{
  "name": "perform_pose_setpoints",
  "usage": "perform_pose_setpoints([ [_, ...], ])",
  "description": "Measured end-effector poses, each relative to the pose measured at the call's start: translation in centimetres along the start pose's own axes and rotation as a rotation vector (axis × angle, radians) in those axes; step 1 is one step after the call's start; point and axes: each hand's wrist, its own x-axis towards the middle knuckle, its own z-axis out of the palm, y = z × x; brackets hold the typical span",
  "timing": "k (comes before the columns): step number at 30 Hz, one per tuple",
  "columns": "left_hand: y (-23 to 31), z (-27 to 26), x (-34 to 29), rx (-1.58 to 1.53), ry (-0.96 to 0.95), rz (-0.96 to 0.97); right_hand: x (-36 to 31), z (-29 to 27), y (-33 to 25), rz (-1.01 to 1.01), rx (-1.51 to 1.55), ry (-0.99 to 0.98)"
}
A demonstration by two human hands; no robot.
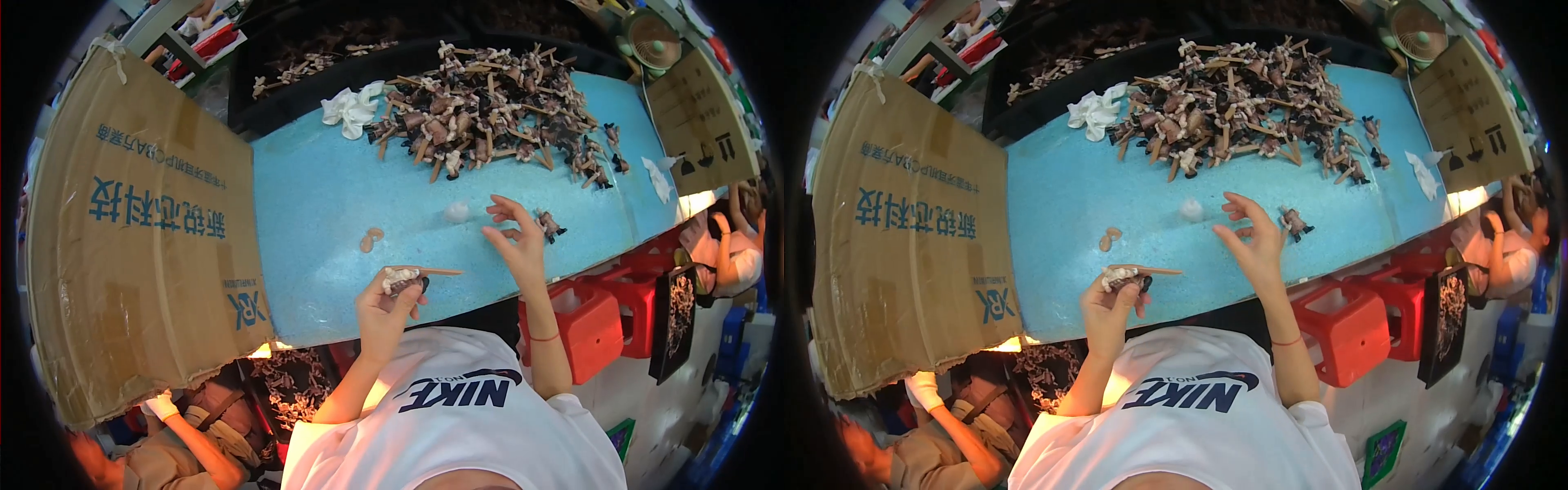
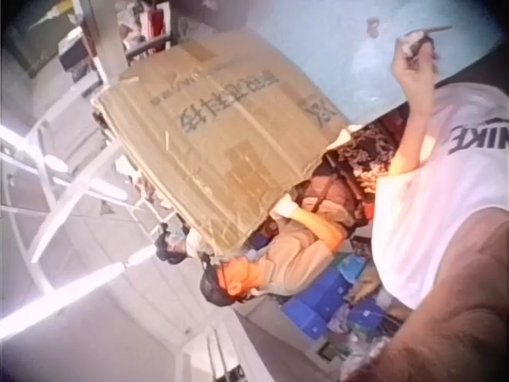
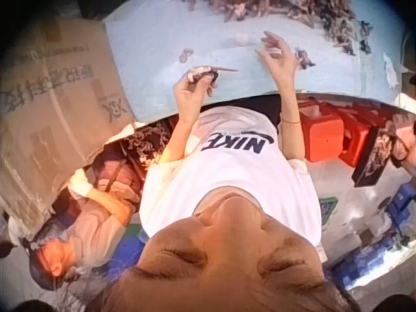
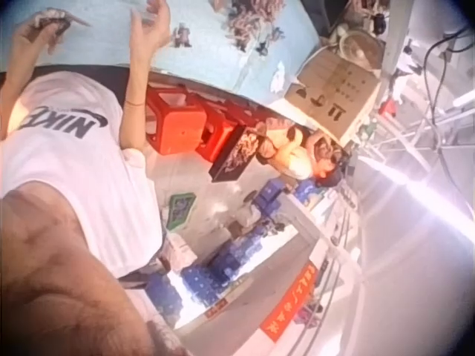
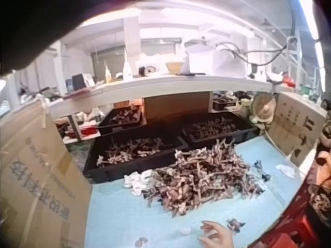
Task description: The person assembles toy figures by applying glue with a squeeze bottle onto figure parts, attaching components by hand, and retrieving pieces from a box.
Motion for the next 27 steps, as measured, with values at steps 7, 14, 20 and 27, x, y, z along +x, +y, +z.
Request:
perform_pose_setpoints([
  [7, 0.0, -0.4, -0.3, 0.034, 0.058, 0.035, 1.0, 3.3, 2.4, -0.235, -0.410, 0.002],
  [14, 0.2, -1.2, -0.4, 0.078, 0.089, 0.098, -0.7, 2.2, -2.0, 0.109, 0.552, -0.139],
  [20, 0.1, -0.9, -0.3, 0.232, 0.142, 0.336, -4.3, -0.1, -5.8, 0.028, 0.357, -0.039],
  [27, 2.3, -0.6, -1.0, 0.560, 0.235, 0.495, -6.6, 0.2, -8.7, -0.332, 0.272, 0.107],
])
